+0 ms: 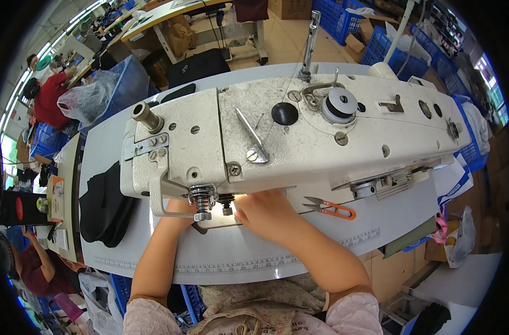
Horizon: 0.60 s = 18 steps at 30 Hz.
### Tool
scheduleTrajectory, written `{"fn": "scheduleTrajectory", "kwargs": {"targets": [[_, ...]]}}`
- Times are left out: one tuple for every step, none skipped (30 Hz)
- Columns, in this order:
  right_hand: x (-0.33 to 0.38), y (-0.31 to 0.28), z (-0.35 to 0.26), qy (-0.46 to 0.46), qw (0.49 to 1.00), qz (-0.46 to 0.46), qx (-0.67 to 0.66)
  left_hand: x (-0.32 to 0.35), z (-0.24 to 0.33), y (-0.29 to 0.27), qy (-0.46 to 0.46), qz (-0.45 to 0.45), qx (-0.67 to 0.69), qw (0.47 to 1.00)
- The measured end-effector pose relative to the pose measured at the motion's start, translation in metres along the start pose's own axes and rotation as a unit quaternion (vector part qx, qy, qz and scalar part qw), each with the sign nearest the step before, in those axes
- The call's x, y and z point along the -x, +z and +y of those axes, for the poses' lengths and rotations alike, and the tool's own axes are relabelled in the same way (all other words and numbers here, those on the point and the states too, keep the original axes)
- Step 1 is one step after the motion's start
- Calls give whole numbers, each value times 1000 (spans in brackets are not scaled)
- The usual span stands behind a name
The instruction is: Sewing pieces of black shoe material together using an industrial sewing machine.
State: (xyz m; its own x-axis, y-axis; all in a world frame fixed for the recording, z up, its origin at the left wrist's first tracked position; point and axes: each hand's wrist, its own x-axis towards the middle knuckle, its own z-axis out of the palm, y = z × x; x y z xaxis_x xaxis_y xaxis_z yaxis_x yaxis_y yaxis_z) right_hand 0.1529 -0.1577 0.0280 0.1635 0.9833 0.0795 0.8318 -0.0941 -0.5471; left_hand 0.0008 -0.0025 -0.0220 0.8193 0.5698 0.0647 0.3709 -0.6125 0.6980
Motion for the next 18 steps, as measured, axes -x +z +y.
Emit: {"fn": "scheduleTrajectory", "kwargs": {"targets": [[0, 0, 1, 0, 1000, 0, 0, -1, 0, 1, 0, 0, 0, 1000], [0, 1, 1, 0, 1000, -1, 2, -2, 0, 0, 37, 15, -24, 999], [0, 1, 1, 0, 1000, -2, 3, -2, 0, -1, 73, 30, -48, 996], [0, 2, 1, -2, 1000, -2, 2, -2, 0, 0, 73, 31, -49, 996], [1, 3, 2, -6, 1000, 10, 5, -3, 0, 0, 90, 48, -53, 993], [1, 3, 2, -11, 1000, 23, 7, -4, 1, 0, 108, 65, -57, 990], [1, 3, 1, -11, 1000, 23, 7, -3, 4, -1, 107, 65, -57, 990], [1, 3, 0, -10, 999, 31, 10, -2, 10, -5, 112, 79, -73, 988], [0, 3, 0, -10, 999, 40, 13, -1, 13, -6, 116, 93, -89, 985], [0, 5, 2, -11, 999, 39, 13, -2, 12, -5, 115, 94, -89, 985], [-1, 6, 4, -11, 999, 32, 8, -3, 11, -5, 116, 91, -89, 985], [-1, 7, 5, -11, 1000, 26, 3, -3, 11, -5, 118, 88, -89, 985], [-1, 6, 4, -12, 1000, 26, 4, -4, 12, -6, 118, 89, -89, 985], [-1, 6, 5, -10, 1000, 27, 3, -5, 11, -6, 127, 93, -96, 983], [-1, 6, 5, -9, 1000, 28, 3, -5, 11, -6, 137, 97, -103, 980], [-1, 5, 4, -9, 1000, 28, 3, -6, 11, -6, 137, 98, -103, 980], [-2, 4, 3, -1, 1000, 20, 7, -7, 9, -5, 137, 97, -77, 983], [-2, 3, 3, 7, 1000, 13, 11, -8, 8, -4, 137, 96, -51, 985]]}}
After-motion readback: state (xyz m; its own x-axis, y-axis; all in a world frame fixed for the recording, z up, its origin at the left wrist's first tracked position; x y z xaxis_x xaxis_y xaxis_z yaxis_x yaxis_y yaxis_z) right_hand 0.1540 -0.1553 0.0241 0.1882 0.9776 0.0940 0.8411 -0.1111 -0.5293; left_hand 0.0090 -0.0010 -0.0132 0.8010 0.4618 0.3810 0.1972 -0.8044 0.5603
